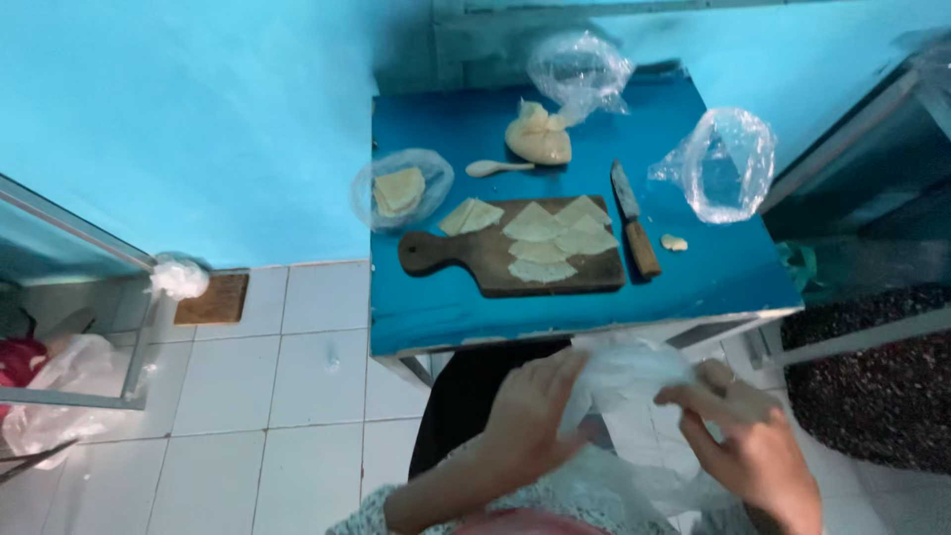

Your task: The person sits at a small blue table and folds cut dough wrappers one at a time on a wooden cutting board, pressing each folded piece and stacking the finished wrappers. They briefly handle a plastic bag of dough pieces and reach for a dough ball between folds.

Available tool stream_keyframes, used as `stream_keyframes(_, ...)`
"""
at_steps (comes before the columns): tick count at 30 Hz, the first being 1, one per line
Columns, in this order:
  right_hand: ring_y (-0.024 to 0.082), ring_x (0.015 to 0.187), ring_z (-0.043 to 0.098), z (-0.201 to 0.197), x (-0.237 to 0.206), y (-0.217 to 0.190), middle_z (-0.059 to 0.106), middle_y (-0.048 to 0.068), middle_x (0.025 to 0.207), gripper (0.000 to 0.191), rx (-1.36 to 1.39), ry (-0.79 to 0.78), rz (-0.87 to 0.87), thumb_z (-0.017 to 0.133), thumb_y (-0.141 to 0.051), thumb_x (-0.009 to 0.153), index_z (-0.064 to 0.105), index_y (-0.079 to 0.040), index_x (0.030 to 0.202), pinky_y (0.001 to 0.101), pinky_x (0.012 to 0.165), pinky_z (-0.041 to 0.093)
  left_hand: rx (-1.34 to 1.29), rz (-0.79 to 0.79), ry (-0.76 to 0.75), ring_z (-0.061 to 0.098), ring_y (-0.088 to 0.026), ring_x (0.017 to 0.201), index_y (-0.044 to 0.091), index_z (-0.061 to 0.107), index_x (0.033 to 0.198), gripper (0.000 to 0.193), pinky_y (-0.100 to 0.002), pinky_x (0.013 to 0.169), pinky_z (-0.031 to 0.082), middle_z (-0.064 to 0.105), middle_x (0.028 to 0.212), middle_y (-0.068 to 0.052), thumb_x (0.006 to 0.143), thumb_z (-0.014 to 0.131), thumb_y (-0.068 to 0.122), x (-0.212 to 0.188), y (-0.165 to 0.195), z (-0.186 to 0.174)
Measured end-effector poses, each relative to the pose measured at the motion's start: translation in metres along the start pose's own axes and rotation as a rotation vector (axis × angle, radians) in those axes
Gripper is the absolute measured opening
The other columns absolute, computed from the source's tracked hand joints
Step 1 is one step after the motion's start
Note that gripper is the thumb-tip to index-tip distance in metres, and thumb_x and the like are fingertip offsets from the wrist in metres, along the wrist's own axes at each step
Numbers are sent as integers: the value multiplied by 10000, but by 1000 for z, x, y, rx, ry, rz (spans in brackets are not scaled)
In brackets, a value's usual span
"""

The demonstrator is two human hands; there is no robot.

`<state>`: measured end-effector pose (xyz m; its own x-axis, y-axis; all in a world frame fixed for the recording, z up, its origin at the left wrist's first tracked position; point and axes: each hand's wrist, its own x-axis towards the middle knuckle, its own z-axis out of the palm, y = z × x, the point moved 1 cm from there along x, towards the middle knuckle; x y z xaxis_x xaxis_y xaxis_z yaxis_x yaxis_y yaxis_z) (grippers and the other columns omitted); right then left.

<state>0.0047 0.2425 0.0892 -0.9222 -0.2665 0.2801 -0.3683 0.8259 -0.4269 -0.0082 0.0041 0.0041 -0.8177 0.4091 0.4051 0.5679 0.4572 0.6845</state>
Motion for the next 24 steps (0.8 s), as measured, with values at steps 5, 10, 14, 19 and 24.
stream_keyframes(5,282,806,690,-12,4,-7,679,95,986,367,0,52,-72,883,-178,690,662,-153,982,394,666,520,19,87,225,698,-363,1044,89,549,1315,454,-435,868,570,701,1135,-173,882,687,79,17,-12,-24)
stream_keyframes(10,302,939,710,-3,-6,-23,705,144,1084,694,13,340,122,814,-36,649,533,41,1278,397,796,572,-276,-28,238,699,-386,874,34,557,1223,365,-439,730,539,667,964,-186,866,627,14,8,-17,-55)
stream_keyframes(14,251,858,730,10,-13,11,761,115,1056,552,23,221,245,704,59,669,730,-80,1203,356,722,574,-384,24,184,685,-387,835,18,544,1118,274,-425,690,534,651,934,-196,896,703,50,-3,-9,-56)
stream_keyframes(19,230,966,701,40,-59,54,695,166,1134,497,573,656,142,612,-97,760,676,-55,1251,328,877,563,-17,189,125,679,-348,796,31,582,1187,493,-439,679,539,655,889,-141,744,793,78,-23,10,-52)
stream_keyframes(24,300,972,687,21,-79,62,678,187,1089,395,322,492,-160,665,-75,757,688,-15,1146,381,850,563,314,282,382,660,-342,807,51,601,1104,523,-434,675,544,622,865,-144,622,803,44,-37,16,-70)
